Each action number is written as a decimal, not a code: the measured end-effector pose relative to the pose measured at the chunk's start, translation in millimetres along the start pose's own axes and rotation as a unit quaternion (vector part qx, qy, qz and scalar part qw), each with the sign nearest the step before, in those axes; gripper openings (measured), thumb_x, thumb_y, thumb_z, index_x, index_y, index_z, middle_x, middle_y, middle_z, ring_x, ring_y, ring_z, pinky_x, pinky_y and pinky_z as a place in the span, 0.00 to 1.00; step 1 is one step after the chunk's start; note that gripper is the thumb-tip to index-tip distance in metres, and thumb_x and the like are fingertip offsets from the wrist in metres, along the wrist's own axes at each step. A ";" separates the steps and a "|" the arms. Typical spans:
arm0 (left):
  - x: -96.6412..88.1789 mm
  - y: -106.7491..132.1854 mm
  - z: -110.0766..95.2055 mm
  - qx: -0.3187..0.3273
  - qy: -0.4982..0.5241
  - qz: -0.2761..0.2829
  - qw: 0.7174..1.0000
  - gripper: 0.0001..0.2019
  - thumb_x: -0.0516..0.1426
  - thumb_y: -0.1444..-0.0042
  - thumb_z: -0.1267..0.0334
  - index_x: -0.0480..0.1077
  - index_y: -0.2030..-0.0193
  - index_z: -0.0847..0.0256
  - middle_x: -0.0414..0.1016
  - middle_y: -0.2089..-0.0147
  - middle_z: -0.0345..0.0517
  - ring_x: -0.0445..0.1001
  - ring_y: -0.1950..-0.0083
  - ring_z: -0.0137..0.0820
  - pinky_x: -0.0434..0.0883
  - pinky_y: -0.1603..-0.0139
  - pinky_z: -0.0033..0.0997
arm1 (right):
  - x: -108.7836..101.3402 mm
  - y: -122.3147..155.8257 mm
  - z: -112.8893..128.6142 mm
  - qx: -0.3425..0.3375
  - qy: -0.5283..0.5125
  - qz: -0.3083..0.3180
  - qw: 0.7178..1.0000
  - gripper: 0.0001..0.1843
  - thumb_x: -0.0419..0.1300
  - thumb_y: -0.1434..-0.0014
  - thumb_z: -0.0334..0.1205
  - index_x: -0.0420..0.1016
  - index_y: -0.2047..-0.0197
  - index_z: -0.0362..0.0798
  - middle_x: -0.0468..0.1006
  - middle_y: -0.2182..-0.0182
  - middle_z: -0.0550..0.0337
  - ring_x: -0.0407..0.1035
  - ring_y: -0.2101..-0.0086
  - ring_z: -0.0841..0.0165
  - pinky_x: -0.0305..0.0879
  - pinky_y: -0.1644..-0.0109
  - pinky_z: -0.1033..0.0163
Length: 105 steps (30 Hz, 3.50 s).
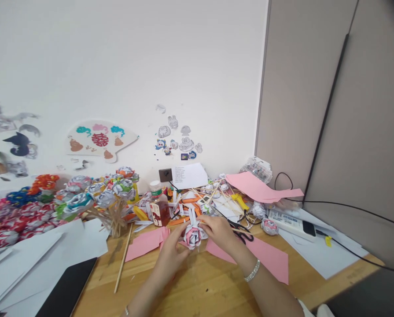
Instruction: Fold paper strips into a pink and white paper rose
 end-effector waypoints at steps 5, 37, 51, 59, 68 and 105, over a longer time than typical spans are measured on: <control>-16.8 0.8 8.5 -0.061 0.031 -0.090 0.994 0.31 0.63 0.57 0.63 0.61 0.44 0.57 0.70 0.57 0.46 0.72 0.60 0.34 0.72 0.59 0.36 | -4.7 1.4 -3.4 -0.002 0.014 -0.033 0.999 0.06 0.55 0.38 0.36 0.72 0.64 0.48 0.79 0.72 0.60 0.71 0.73 0.69 0.57 0.70 0.68; -24.2 1.0 -1.1 0.013 -0.052 -0.113 0.992 0.19 0.61 0.53 0.62 0.70 0.52 0.57 0.74 0.56 0.47 0.72 0.55 0.38 0.69 0.55 0.37 | -5.4 5.3 5.3 0.034 -0.146 -0.090 0.985 0.11 0.46 0.37 0.35 0.69 0.60 0.46 0.76 0.66 0.55 0.71 0.66 0.66 0.63 0.63 0.65; -18.1 2.8 -6.5 0.042 -0.078 -0.093 0.992 0.19 0.60 0.52 0.64 0.70 0.51 0.55 0.73 0.59 0.47 0.71 0.57 0.38 0.70 0.56 0.38 | -13.4 3.0 7.8 0.050 -0.210 -0.109 0.970 0.07 0.56 0.42 0.35 0.68 0.72 0.47 0.67 0.72 0.61 0.64 0.69 0.69 0.61 0.66 0.66; -15.8 2.7 -9.9 0.047 -0.088 -0.082 0.992 0.20 0.61 0.53 0.65 0.69 0.51 0.55 0.73 0.59 0.47 0.72 0.57 0.38 0.69 0.57 0.39 | -10.4 2.3 5.9 0.054 -0.204 -0.100 0.972 0.10 0.56 0.42 0.34 0.68 0.76 0.47 0.67 0.75 0.63 0.64 0.72 0.70 0.60 0.68 0.67; -13.3 3.6 -7.0 0.052 -0.101 -0.080 0.990 0.19 0.61 0.52 0.63 0.69 0.51 0.55 0.73 0.58 0.48 0.71 0.56 0.39 0.69 0.56 0.41 | -6.5 5.7 11.9 0.015 -0.155 -0.079 0.985 0.08 0.51 0.39 0.33 0.71 0.65 0.48 0.75 0.70 0.59 0.69 0.69 0.69 0.63 0.64 0.66; -11.6 4.2 -6.7 0.075 -0.123 -0.066 0.987 0.20 0.61 0.50 0.63 0.68 0.49 0.54 0.72 0.56 0.47 0.71 0.56 0.39 0.69 0.55 0.41 | -1.1 3.6 -1.7 0.105 -0.118 -0.026 0.987 0.08 0.57 0.42 0.36 0.70 0.57 0.48 0.77 0.68 0.60 0.71 0.69 0.67 0.60 0.66 0.67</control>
Point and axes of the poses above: each hand's wrist, its own y-axis away from the middle knuckle, its own x-axis out of the palm, z = x × y, the point moved 10 cm from there along -y, towards the middle knuckle
